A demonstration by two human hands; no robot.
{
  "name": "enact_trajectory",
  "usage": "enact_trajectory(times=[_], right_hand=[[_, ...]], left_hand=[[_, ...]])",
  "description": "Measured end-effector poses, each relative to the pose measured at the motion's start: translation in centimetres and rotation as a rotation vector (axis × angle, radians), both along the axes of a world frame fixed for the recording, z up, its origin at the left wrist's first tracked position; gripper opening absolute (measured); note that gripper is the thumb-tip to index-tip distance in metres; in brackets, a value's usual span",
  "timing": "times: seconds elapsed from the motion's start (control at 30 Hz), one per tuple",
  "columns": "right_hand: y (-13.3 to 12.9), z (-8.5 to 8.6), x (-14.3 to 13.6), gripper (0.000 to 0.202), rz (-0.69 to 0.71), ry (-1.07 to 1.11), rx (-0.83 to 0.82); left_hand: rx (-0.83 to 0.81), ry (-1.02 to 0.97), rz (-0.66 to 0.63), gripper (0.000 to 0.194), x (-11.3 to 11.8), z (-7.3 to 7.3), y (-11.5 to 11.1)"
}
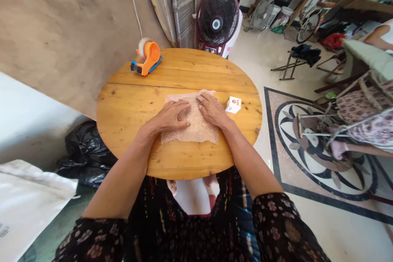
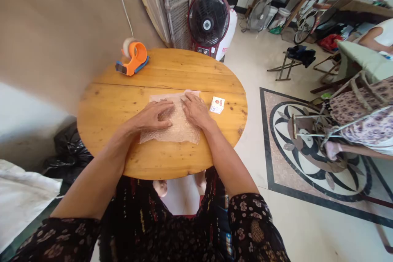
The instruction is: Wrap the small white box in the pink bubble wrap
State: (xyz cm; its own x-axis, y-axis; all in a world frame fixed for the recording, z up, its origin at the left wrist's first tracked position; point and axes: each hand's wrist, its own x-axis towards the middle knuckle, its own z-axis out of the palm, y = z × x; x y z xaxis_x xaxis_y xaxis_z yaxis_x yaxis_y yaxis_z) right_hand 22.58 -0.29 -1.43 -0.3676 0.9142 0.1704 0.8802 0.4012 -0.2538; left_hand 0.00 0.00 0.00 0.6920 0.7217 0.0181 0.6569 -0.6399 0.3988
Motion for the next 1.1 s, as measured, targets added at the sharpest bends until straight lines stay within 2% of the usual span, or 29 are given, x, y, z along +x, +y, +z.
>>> enact_trajectory(times=[0.5, 0.63, 0.77, 0.9, 1.0, 1.1], right_hand=[[-0.2, 0.1, 0.0, 0.035, -0.074, 0.186, 0.088], [-0.1, -0.2, 0.2, 0.038, -0.077, 0.234, 0.094], [0.1, -0.4, 0.5, 0.050, -0.040, 0.274, 0.089], [0.1, -0.4, 0.4, 0.057, -0.040, 0.250, 0.066], [-0.1, -0.2, 0.2, 0.052, -0.068, 0.203, 0.034], [-1.0, 0.8, 0.6, 0.043, -0.058, 0.167, 0.037]], left_hand=[[0.003, -0.030, 0.031, 0.084, 0.1, -0.3, 0.2], [0.019, -0.047, 0.028, 0.088, 0.0, -0.6, 0.4], [0.013, -0.048, 0.027, 0.088, 0.0, -0.6, 0.3], [0.000, -0.078, 0.042, 0.094, 0.0, -0.6, 0.2], [-0.001, -0.097, 0.059, 0.104, -0.1, -0.5, 0.1], [-0.010, -0.107, 0.067, 0.109, -0.1, -0.6, 0.1]])
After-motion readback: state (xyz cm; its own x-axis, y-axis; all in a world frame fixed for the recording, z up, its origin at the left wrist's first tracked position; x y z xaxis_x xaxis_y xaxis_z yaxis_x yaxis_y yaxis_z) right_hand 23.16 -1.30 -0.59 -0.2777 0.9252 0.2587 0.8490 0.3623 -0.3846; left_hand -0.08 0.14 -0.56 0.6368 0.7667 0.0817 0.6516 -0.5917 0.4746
